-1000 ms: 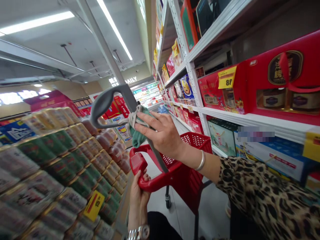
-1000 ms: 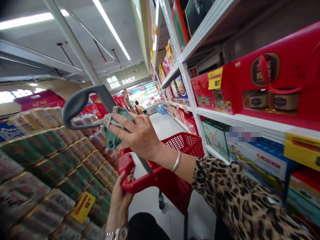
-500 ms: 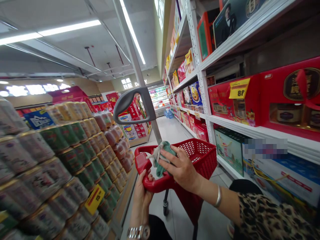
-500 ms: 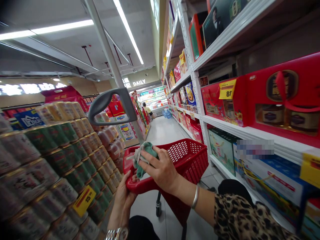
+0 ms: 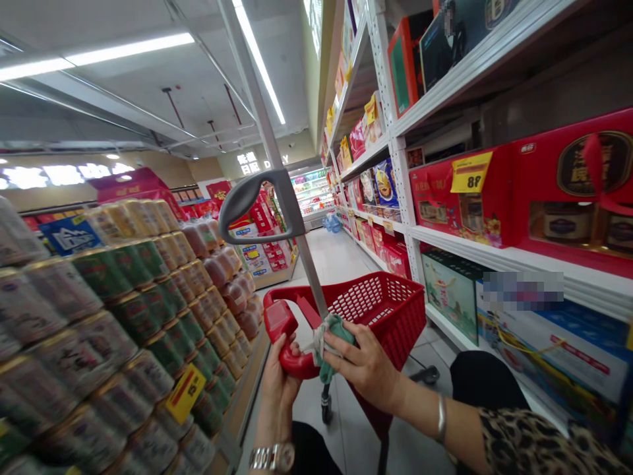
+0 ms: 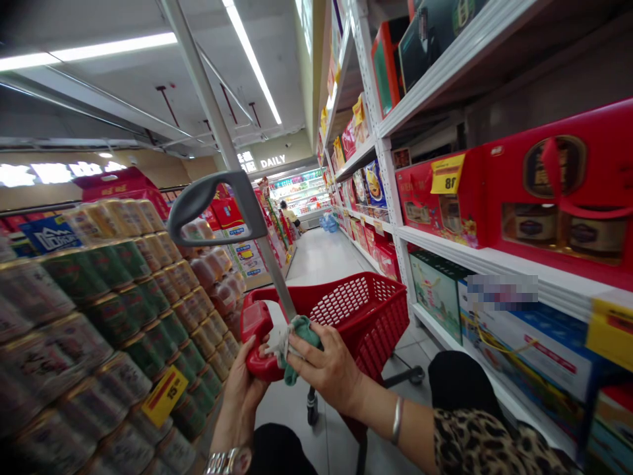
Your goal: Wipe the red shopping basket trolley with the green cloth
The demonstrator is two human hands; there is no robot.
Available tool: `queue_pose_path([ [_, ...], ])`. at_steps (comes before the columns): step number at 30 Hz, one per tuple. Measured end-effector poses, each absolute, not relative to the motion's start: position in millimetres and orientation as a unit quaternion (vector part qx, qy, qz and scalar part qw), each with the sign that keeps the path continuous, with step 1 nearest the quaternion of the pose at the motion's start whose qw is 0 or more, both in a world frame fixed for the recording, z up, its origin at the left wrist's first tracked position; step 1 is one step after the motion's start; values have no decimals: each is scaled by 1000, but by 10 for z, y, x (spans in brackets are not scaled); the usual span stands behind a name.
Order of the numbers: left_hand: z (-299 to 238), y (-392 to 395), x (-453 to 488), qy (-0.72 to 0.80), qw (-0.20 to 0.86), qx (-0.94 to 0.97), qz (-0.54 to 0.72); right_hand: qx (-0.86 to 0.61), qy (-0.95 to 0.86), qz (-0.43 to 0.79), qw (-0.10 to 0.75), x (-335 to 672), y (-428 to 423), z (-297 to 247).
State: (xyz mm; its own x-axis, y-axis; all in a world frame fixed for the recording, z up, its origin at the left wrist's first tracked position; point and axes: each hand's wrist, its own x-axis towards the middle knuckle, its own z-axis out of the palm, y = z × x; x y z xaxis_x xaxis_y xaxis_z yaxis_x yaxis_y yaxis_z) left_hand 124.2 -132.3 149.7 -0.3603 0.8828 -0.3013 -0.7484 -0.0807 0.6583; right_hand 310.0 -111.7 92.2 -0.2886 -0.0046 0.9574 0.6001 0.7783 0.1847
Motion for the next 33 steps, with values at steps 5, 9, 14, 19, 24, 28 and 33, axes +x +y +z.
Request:
queue_pose_path([
  [5, 1493, -1331, 1231, 385, 562, 82, 727, -207, -767, -261, 548, 3121, -1121, 829],
  [9, 1479, -1335, 1226, 374, 564, 88, 731, -212, -781, -236, 538, 3165, -1131, 833],
  [14, 1379, -1302, 1158, 355, 580, 95, 726, -212, -795, -192, 535, 3234, -1189, 1027],
  [19, 1371, -1293, 1165, 354, 579, 99, 728, -217, -757, -226, 573, 3299, -1166, 1442],
  [24, 1489, -1338, 1272, 380, 556, 79, 735, -208, -722, -292, 592, 3354, -1016, 2184],
  [28, 1511, -1352, 1294, 372, 557, 91, 737, -255, -708, -315, 579, 3333, -862, 2821],
  [33, 1500, -1369, 1289, 368, 557, 92, 739, -220, -688, -343, 600, 3220, -625, 3349],
])
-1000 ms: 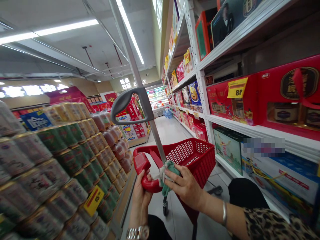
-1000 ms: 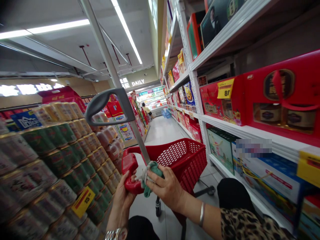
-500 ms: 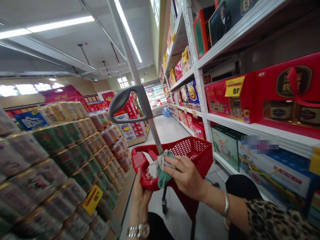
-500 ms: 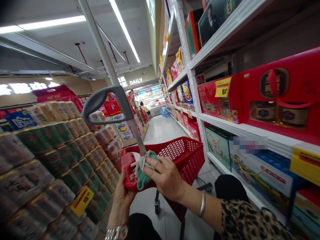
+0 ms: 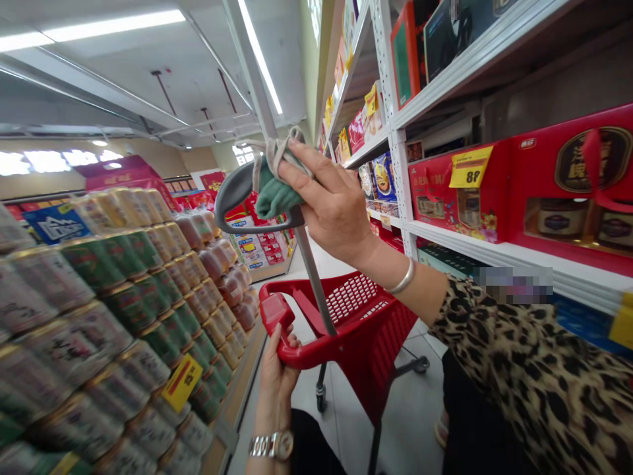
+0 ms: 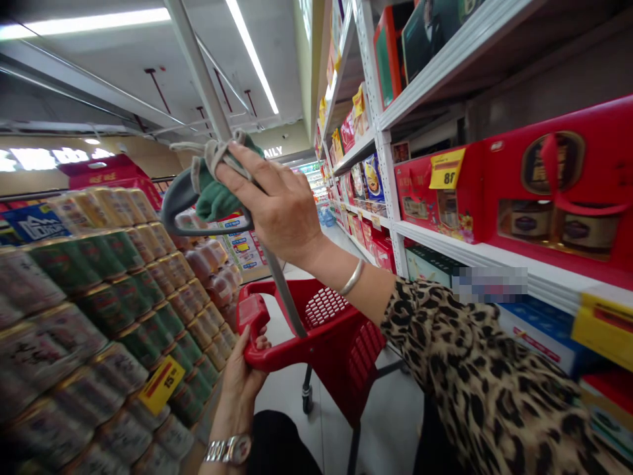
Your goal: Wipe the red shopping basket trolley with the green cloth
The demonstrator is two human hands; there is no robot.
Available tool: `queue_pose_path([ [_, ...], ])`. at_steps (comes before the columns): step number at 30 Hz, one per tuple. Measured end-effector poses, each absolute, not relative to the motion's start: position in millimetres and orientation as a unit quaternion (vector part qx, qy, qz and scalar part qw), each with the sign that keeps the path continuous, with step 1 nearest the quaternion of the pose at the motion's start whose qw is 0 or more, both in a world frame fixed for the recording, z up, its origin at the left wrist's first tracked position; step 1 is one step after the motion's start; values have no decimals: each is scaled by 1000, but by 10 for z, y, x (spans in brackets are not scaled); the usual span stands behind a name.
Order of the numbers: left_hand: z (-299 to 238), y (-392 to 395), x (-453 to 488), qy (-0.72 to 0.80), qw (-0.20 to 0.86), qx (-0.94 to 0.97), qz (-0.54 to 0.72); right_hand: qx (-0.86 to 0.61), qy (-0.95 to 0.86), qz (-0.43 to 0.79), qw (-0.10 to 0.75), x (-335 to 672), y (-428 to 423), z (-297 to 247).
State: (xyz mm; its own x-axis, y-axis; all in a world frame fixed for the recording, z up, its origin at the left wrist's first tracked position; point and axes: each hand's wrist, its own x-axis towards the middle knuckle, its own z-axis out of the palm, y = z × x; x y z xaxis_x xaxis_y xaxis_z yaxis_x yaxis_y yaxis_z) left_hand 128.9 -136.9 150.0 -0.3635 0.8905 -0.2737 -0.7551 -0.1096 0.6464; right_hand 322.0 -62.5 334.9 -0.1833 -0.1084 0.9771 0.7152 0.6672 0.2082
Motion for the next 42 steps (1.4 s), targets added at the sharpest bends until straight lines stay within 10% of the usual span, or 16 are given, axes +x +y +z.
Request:
queue_pose_path([
  [30, 1392, -1351, 1235, 355, 566, 86, 739, -152, -752, -341, 544, 3288, -653, 2053],
  [42, 1449, -1382, 1309, 345, 561, 60, 750, -160, -701, -343, 605, 3363, -626, 3343],
])
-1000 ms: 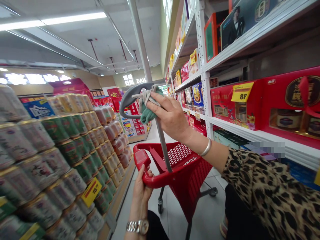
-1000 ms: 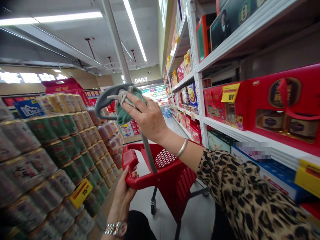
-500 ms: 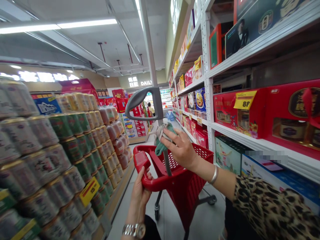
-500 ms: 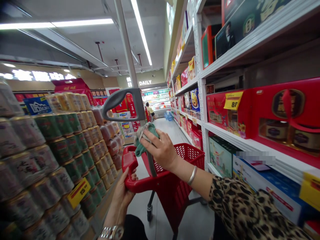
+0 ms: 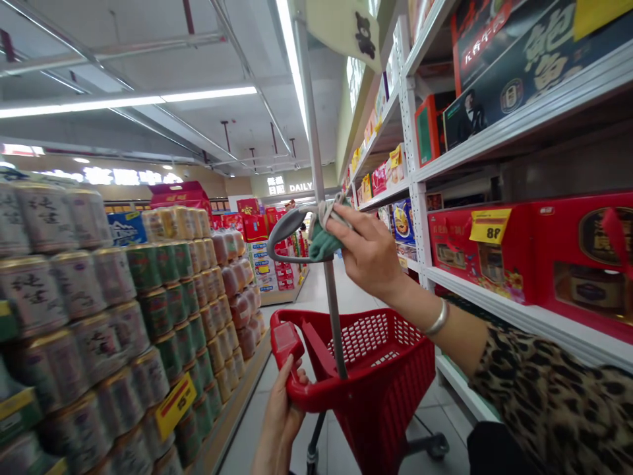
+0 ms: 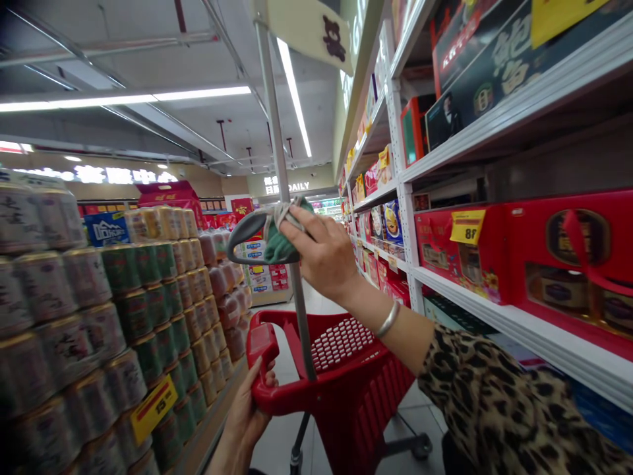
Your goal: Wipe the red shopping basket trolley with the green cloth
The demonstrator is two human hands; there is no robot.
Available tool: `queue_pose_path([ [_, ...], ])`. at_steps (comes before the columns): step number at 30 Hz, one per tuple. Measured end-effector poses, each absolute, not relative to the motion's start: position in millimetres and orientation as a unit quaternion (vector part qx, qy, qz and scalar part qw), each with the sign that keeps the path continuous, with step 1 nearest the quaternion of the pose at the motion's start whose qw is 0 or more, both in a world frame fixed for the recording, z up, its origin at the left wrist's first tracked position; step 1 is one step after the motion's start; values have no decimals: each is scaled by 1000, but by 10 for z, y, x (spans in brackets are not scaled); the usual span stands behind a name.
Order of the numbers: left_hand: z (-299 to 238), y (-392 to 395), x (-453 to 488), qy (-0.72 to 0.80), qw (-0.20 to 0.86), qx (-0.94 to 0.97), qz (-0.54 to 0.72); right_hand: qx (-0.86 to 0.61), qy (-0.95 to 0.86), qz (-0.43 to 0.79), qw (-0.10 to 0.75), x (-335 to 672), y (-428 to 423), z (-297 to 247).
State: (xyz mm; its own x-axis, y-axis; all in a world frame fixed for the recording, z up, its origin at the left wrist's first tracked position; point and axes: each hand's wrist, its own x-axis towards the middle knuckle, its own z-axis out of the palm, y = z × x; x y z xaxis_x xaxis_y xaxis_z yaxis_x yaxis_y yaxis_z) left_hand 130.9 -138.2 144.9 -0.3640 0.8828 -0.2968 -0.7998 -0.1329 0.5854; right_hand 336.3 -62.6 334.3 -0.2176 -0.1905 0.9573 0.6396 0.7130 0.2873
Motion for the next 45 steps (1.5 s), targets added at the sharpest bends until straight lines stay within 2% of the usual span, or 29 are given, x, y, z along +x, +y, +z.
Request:
queue_pose_path([
  [3, 1453, -1392, 1311, 343, 559, 67, 752, -184, -700, -330, 607, 3275, -525, 3620],
  [6, 1441, -1381, 1302, 339, 559, 71, 753, -197, -699, -326, 605, 3150, -487, 3666],
  [16, 1488, -1402, 1339, 363, 557, 62, 744, -186, -714, -356, 574, 2804, -766, 3433],
  [26, 1445, -1360, 1302, 343, 559, 72, 751, -119, -740, -395, 532, 2916, -649, 3324],
  [35, 1444, -1375, 1272, 347, 564, 76, 746, -131, -750, -357, 542, 2975, -566, 3143],
  [45, 1471, -1384, 1290, 359, 561, 75, 742, -149, -714, -382, 568, 3113, -620, 2774],
])
